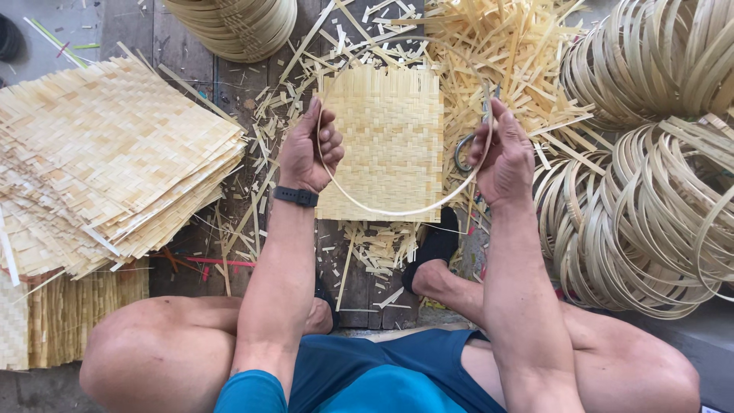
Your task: The person sits on the floor and repeatedly trims the edges of square woven bamboo mats using shears to create circular trays. They place a circular bamboo ring on the mat as a guide, cut around it, and then stack the finished circular trays.
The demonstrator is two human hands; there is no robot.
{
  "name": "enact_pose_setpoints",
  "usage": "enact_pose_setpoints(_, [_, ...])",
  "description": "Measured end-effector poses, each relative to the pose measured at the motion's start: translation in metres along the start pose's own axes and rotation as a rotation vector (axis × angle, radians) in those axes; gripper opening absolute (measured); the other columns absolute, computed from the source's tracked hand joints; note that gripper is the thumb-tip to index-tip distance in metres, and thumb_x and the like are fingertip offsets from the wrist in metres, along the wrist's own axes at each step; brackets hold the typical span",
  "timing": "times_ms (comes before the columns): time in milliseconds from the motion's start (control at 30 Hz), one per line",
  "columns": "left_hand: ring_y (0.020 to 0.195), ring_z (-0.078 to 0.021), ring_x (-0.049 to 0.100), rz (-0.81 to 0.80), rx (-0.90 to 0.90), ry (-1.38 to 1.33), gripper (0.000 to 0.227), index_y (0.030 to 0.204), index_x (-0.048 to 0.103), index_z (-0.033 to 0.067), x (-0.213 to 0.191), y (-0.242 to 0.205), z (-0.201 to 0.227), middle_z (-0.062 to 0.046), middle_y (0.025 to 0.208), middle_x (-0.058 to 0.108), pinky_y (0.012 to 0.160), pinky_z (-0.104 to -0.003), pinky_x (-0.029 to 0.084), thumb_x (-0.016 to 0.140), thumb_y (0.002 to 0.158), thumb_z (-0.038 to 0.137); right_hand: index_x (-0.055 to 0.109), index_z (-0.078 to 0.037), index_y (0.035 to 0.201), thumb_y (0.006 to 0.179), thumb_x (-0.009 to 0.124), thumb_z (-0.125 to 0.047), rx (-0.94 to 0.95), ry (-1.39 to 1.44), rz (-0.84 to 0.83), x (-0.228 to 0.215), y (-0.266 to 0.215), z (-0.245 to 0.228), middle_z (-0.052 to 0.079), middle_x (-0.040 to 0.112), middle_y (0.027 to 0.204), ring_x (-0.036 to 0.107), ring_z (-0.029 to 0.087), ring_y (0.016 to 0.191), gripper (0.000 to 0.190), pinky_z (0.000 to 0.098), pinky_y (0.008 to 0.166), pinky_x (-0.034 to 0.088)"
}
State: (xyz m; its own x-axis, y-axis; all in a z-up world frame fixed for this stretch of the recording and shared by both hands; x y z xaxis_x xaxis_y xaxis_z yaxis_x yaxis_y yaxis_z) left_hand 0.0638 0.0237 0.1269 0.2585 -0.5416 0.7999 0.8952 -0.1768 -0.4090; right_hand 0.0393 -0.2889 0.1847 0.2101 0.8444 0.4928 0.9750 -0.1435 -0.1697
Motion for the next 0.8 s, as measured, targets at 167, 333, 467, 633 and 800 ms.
enact_pose_setpoints(167, [0.049, -0.0078, 0.036, -0.04, 0.032, -0.171, 0.04, 0.074, 0.055, 0.011, -0.015, 0.011, -0.004, 0.004, 0.058, 0.042, 0.04, -0.022, 0.029, 0.061, 0.105, 0.035, 0.065, -0.002, 0.134, 0.108, 0.067, -0.024, 0.034, -0.05, -0.011, -0.022, 0.012, 0.029, 0.002, 0.06, 0.076, 0.052, 0.008, 0.057, 0.034, 0.0224, 0.046, 0.04])
enact_pose_setpoints(333, [0.051, -0.0075, 0.037, 0.007, 0.055, -0.122, 0.037, 0.077, 0.056, 0.011, -0.019, 0.016, -0.006, 0.004, 0.06, 0.043, 0.042, -0.022, 0.029, 0.062, 0.105, 0.035, 0.064, -0.006, 0.134, 0.104, 0.067, -0.023, 0.066, -0.008, -0.014, -0.028, 0.019, 0.038, 0.002, 0.062, 0.076, 0.056, 0.009, 0.055, 0.034, 0.0224, 0.045, 0.045])
enact_pose_setpoints(467, [0.048, -0.0059, 0.038, 0.107, 0.045, 0.001, 0.028, 0.087, 0.065, 0.0103, -0.026, 0.018, -0.012, 0.005, 0.058, 0.044, 0.04, -0.02, 0.029, 0.065, 0.099, 0.035, 0.059, -0.004, 0.133, 0.1, 0.065, -0.01, 0.075, -0.283, 0.029, -0.032, 0.03, 0.047, 0.008, 0.073, 0.093, 0.07, 0.013, 0.073, 0.035, 0.0262, 0.057, 0.059])
enact_pose_setpoints(633, [0.051, -0.007, 0.052, 0.405, 0.241, 0.279, 0.014, 0.099, 0.069, 0.0106, -0.074, 0.035, -0.023, 0.002, 0.064, 0.059, 0.041, -0.022, 0.04, 0.071, 0.086, 0.012, 0.07, -0.001, 0.119, 0.088, 0.073, -0.002, 0.134, -0.633, 0.113, -0.052, 0.055, 0.078, 0.007, 0.076, 0.097, 0.074, 0.014, 0.081, 0.031, 0.0281, 0.063, 0.067])
enact_pose_setpoints(800, [0.07, -0.0132, 0.071, 0.513, 0.645, 1.222, 0.014, 0.1, 0.078, 0.0011, -0.124, 0.06, -0.025, -0.006, 0.084, 0.077, 0.069, -0.028, 0.06, 0.076, 0.087, 0.003, 0.078, -0.007, 0.115, 0.083, 0.081, -0.007, 0.033, -1.198, 0.147, -0.065, 0.074, 0.118, 0.007, 0.076, 0.087, 0.07, 0.015, 0.077, 0.032, 0.0289, 0.072, 0.058])
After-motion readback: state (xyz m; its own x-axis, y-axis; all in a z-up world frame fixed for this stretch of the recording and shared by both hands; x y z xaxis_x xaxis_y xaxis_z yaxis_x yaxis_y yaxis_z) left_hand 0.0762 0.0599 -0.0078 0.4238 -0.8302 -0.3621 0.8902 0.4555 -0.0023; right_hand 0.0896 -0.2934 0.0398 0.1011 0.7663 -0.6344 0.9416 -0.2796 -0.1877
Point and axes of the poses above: each hand's wrist, its own y-axis towards the middle knuckle, its own x-axis out of the palm, z = x × y, the point moved 4 cm from there along y, towards the middle knuckle
